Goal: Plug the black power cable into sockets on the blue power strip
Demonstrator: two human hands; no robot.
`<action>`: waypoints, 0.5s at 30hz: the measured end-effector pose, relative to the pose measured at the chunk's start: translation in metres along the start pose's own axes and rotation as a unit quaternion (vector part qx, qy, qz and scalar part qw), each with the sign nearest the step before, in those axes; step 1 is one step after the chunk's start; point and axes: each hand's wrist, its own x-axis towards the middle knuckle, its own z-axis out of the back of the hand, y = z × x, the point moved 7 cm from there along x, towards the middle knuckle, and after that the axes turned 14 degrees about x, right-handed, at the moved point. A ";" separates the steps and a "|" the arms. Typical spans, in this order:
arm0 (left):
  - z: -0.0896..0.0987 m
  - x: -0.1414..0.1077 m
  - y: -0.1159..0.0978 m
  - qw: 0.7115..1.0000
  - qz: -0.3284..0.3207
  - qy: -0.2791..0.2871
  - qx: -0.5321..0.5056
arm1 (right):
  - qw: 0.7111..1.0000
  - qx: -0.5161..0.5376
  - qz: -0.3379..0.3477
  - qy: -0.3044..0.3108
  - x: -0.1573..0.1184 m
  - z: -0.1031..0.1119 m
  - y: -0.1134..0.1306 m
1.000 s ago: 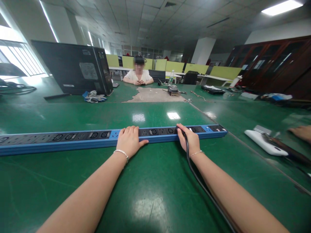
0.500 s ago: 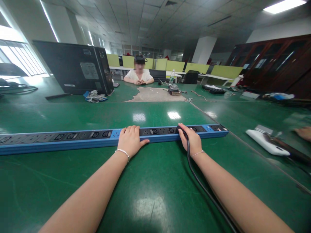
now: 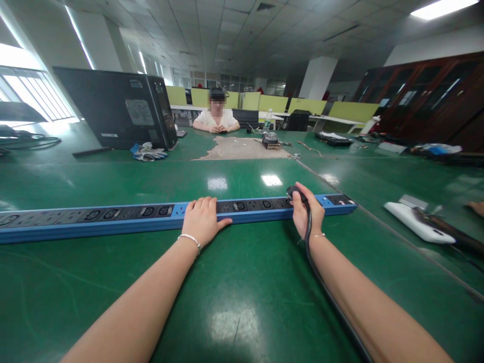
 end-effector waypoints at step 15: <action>0.002 0.000 0.000 1.000 0.006 -0.014 0.006 | 0.971 0.119 -0.050 0.199 -0.028 -0.108 0.068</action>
